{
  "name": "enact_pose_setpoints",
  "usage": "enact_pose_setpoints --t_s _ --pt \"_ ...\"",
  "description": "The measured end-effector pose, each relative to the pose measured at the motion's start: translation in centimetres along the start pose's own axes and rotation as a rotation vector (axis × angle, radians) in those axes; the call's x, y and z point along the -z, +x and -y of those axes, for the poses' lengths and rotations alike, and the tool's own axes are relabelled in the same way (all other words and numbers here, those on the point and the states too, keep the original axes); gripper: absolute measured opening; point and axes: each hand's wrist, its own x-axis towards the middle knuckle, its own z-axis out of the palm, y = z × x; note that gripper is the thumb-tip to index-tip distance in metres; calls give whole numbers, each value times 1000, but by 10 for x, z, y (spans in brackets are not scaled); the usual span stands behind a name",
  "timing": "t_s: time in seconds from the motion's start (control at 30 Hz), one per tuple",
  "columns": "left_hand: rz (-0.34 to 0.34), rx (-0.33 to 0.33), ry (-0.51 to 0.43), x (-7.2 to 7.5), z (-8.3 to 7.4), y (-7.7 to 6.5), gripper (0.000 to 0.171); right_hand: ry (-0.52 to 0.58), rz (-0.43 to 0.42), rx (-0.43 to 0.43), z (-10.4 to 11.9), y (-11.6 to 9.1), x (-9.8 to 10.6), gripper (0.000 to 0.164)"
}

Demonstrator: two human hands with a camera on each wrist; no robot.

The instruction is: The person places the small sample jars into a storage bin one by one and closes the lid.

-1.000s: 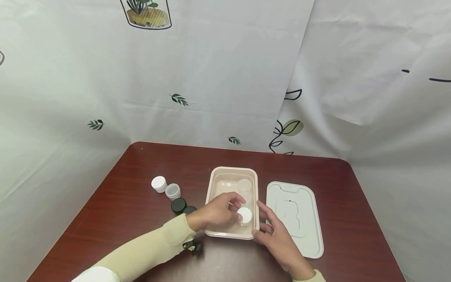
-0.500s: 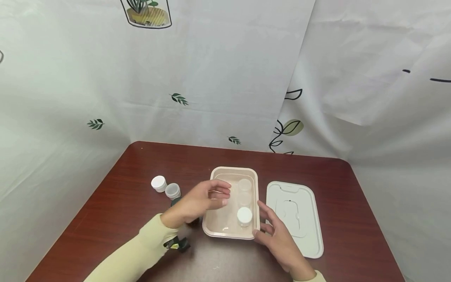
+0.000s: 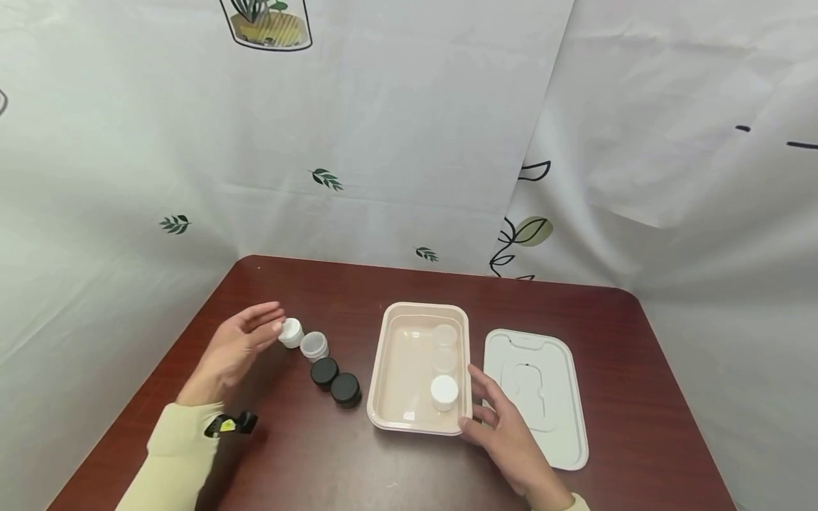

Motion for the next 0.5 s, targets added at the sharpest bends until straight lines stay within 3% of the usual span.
enact_pose_setpoints --t_s 0.1,0.2,0.33,0.5 --pt "-40 8 -24 19 14 3 65 -2 -2 14 0 0 1 85" --pt "-44 17 -80 28 28 8 68 -3 -6 16 0 0 1 85" --pt "-23 28 -110 31 44 16 70 4 -5 -7 0 0 0 85" --pt "8 46 -69 28 54 21 71 10 -2 -27 0 0 -1 85"
